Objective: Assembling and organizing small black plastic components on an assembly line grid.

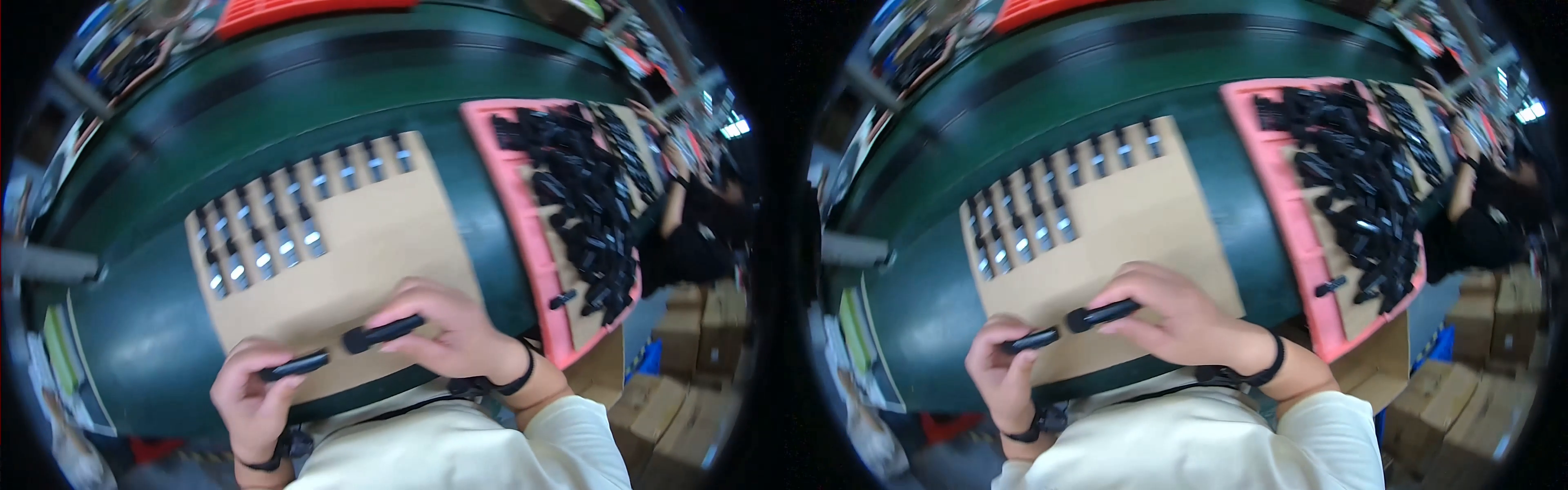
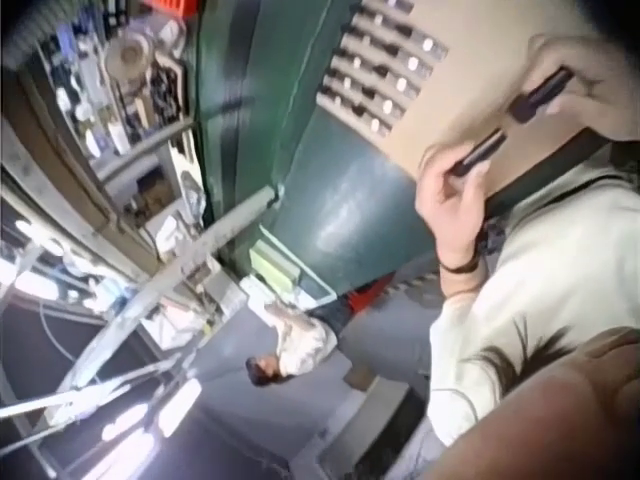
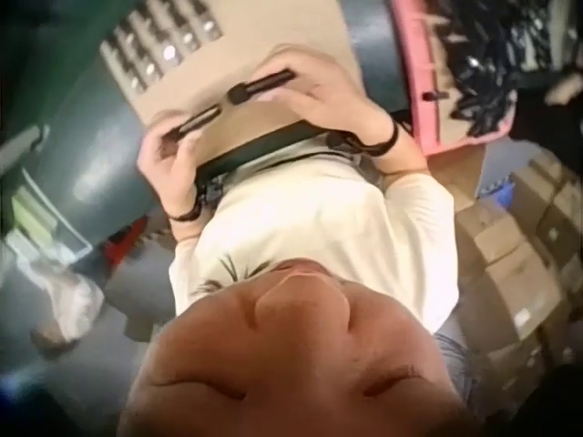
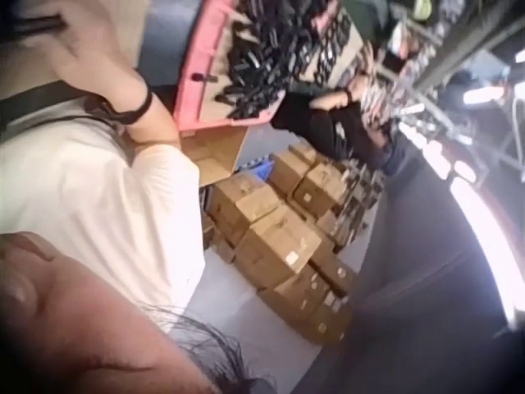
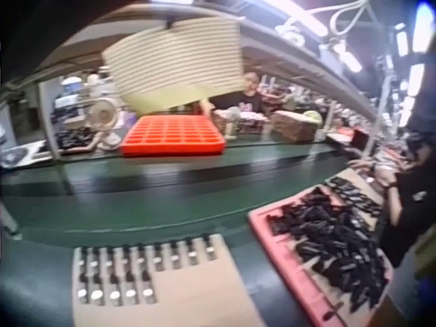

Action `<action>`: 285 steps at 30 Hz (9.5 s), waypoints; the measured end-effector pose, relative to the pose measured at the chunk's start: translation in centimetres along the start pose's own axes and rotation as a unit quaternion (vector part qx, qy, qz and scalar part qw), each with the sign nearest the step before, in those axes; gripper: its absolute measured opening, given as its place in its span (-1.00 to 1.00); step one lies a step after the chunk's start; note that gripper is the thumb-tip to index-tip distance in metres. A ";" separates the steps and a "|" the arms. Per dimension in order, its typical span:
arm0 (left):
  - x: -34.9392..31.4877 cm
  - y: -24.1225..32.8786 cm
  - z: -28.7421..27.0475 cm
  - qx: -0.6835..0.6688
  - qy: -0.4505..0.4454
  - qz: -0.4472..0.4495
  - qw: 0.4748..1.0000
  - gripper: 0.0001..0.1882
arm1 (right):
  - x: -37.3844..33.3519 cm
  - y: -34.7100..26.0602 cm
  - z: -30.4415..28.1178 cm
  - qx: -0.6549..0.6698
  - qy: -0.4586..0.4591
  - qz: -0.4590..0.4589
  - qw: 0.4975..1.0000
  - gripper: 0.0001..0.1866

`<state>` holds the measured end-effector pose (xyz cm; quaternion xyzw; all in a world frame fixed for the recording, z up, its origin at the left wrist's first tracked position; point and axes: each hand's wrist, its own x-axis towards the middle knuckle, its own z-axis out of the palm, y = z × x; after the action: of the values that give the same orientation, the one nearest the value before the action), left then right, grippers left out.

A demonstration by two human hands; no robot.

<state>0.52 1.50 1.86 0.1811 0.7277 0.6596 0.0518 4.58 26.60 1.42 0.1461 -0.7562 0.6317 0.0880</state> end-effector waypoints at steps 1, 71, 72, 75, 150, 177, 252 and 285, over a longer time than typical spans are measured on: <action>0.0 -0.5 -0.2 -0.008 -0.012 0.004 1.000 -0.76 | 0.0 0.1 -0.1 -0.003 -0.003 -0.004 1.000 -0.72; 1.1 0.6 0.5 0.095 -0.097 0.092 0.986 -0.74 | -0.5 -0.7 0.8 0.085 0.052 0.006 0.995 -0.66; 1.2 0.5 0.4 0.094 -0.097 0.099 0.986 -0.75 | -0.6 -0.6 0.7 0.115 0.067 0.011 0.991 -0.67; 1.1 0.0 0.3 0.093 -0.095 0.111 0.985 -0.77 | -0.6 -0.6 -0.1 0.059 0.038 0.011 0.997 -0.64; 0.9 -1.7 0.0 0.146 -0.079 0.075 0.983 -0.65 | 7.8 3.4 -3.5 -0.322 -0.098 -0.090 0.937 -0.73; 0.6 -1.6 -0.6 0.163 -0.076 0.072 0.981 -0.75 | 6.7 4.4 -7.2 -0.507 -0.099 -0.081 0.852 -0.73; 1.2 -0.1 2.0 0.164 -0.099 0.178 0.965 -0.71 | 0.1 -0.1 2.6 -0.125 0.009 -0.112 0.986 -0.59; 1.2 -1.1 1.7 0.237 -0.131 0.121 0.955 -0.62 | 1.6 -0.4 -0.8 -0.200 -0.049 -0.043 0.978 -0.69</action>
<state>-0.23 3.43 0.75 0.3594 0.8225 0.4403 0.0224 3.15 27.16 2.50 0.1886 -0.8637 0.4553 0.1054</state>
